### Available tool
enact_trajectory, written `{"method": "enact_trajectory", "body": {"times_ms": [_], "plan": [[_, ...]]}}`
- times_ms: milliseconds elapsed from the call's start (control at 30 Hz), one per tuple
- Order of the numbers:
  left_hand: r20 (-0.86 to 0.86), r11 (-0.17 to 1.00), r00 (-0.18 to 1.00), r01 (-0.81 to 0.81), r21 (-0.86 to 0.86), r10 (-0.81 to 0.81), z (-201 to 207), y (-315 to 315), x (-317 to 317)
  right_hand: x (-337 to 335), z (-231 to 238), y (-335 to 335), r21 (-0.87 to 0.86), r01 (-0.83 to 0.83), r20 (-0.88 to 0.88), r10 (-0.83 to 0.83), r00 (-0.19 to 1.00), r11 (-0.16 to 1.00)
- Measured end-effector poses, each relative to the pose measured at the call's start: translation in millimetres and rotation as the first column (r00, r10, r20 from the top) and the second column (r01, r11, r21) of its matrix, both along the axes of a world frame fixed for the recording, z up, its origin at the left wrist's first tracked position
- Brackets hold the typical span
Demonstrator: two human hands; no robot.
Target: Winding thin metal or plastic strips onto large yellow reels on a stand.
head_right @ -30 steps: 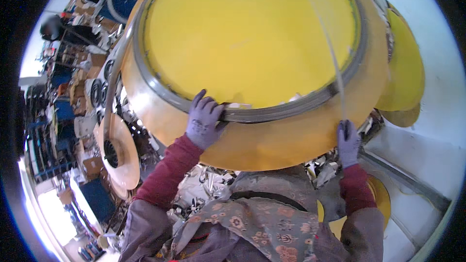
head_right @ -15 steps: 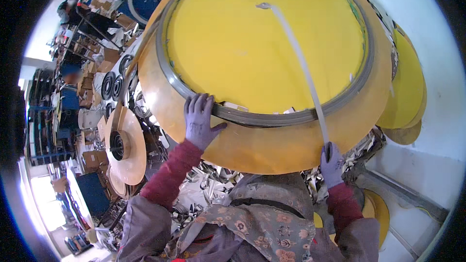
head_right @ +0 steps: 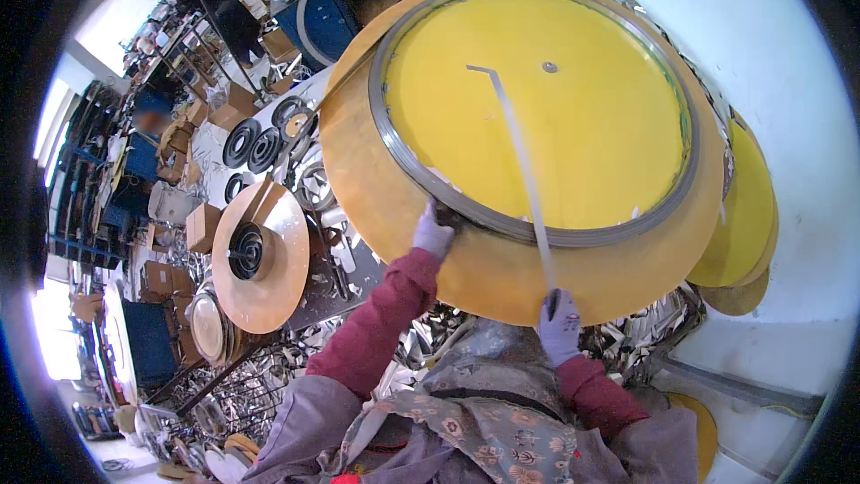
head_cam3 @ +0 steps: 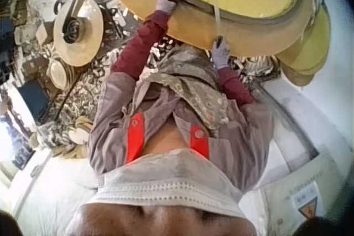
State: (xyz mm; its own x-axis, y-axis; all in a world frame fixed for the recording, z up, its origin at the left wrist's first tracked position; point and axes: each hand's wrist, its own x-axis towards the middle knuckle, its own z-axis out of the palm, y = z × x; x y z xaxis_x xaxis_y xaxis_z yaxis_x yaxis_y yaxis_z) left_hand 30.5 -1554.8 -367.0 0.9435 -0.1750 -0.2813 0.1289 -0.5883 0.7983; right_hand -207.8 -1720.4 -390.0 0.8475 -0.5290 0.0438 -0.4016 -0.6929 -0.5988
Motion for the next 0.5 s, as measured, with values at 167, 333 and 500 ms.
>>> {"method": "enact_trajectory", "body": {"times_ms": [167, 333, 500], "plan": [[-0.017, 0.99, 1.0, 0.015, -0.141, -0.017, -21.8, -24.6, -28.0, 32.3, -2.7, 41.5, 0.168, 0.011, -0.037, -0.004, 0.999, 0.986], [0.116, 0.866, 0.991, 0.002, -0.5, 0.064, -58.3, -27.5, -26.5, 52.4, 13.1, 32.9, 0.666, -0.07, 0.127, -0.021, 0.992, 0.743], [0.058, 0.747, 0.995, -0.021, -0.664, 0.079, -52.4, 2.5, 35.4, 48.2, 68.4, -46.2, 0.648, 0.072, 0.177, -0.243, 0.954, 0.758]]}}
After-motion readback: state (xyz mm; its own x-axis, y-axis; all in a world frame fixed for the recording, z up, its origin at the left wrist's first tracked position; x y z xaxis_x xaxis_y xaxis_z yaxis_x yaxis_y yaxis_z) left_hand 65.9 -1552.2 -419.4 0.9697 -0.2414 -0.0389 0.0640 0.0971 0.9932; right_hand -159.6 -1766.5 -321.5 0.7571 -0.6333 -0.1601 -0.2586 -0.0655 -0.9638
